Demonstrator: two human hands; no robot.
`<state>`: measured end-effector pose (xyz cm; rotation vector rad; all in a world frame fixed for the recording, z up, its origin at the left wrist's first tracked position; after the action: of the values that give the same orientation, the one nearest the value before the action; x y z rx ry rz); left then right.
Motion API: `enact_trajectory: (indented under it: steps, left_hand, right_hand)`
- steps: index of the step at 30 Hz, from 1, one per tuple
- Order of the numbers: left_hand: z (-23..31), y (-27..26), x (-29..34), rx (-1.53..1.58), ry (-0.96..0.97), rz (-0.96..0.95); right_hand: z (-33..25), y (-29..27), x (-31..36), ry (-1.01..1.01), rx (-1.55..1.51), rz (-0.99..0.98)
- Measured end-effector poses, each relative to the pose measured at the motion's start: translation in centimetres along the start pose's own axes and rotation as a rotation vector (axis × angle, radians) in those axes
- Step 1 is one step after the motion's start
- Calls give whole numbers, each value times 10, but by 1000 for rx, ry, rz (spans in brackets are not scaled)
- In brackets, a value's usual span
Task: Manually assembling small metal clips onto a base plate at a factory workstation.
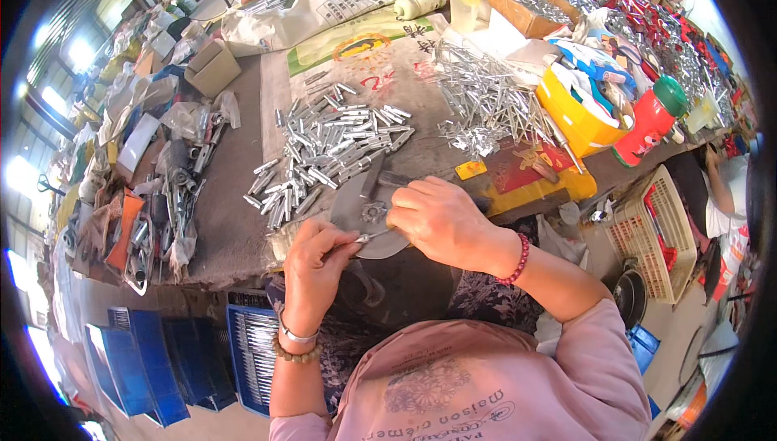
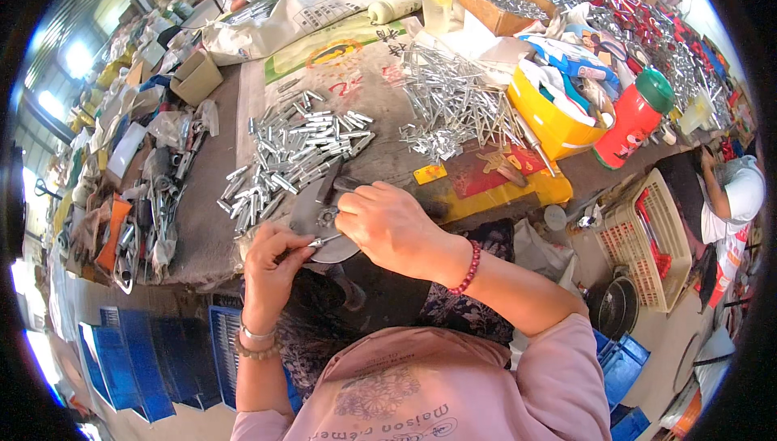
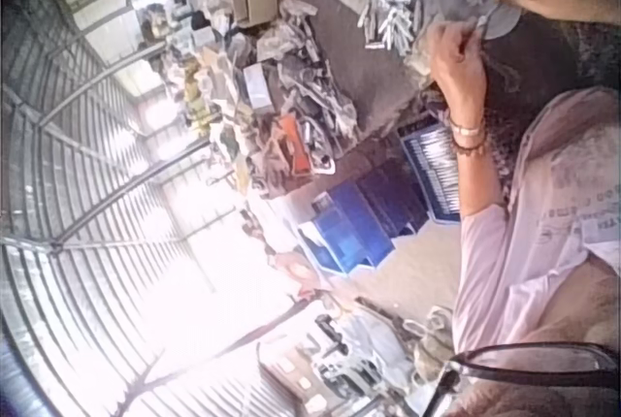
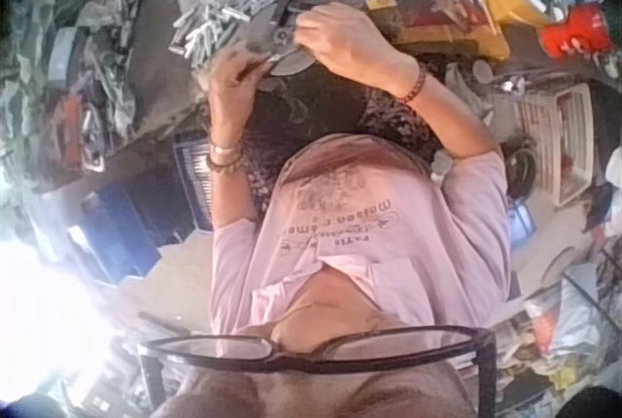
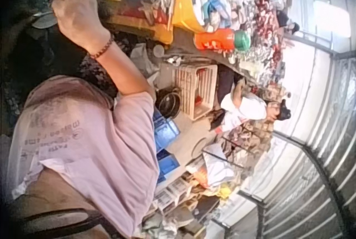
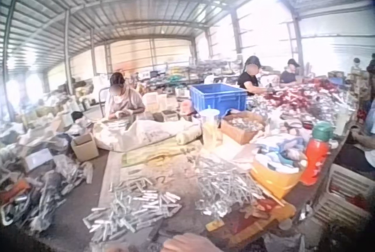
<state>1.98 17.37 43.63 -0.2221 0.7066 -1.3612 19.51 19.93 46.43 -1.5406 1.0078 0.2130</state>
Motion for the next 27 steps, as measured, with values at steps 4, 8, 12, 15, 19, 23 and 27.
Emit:
enact_trajectory:
  steps: [4,8,12,15,19,23,27]
  left_hand:
    - [7,-4,0,-60,94,36]
    - [10,-5,1,-54,69,36]
    - [4,-3,2,-20,12,17]
    - [5,-4,3,-31,27,23]
    - [8,-6,2,-35,69,48]
    - [6,-5,1,-37,54,46]
    - [2,-6,4,-52,48,47]
  right_hand:
    - [0,2,0,34,-16,9]
    - [14,-28,9,126,23,155]
    - [91,-71,39,378,198,228]
    - [115,-76,43,442,273,195]
    - [113,-61,26,330,314,122]
    - [120,-46,17,254,332,72]
    - [116,-40,8,198,315,48]
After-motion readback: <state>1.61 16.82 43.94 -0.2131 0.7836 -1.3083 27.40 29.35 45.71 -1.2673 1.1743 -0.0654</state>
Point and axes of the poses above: each hand's wrist, its own x-axis away from the middle knuckle, its own y-axis out of the palm, z = x × y, the point moved 10 cm from there along -x, towards the middle knuckle, and after that the axes turned 6 degrees about z, right-handed, at the moved point
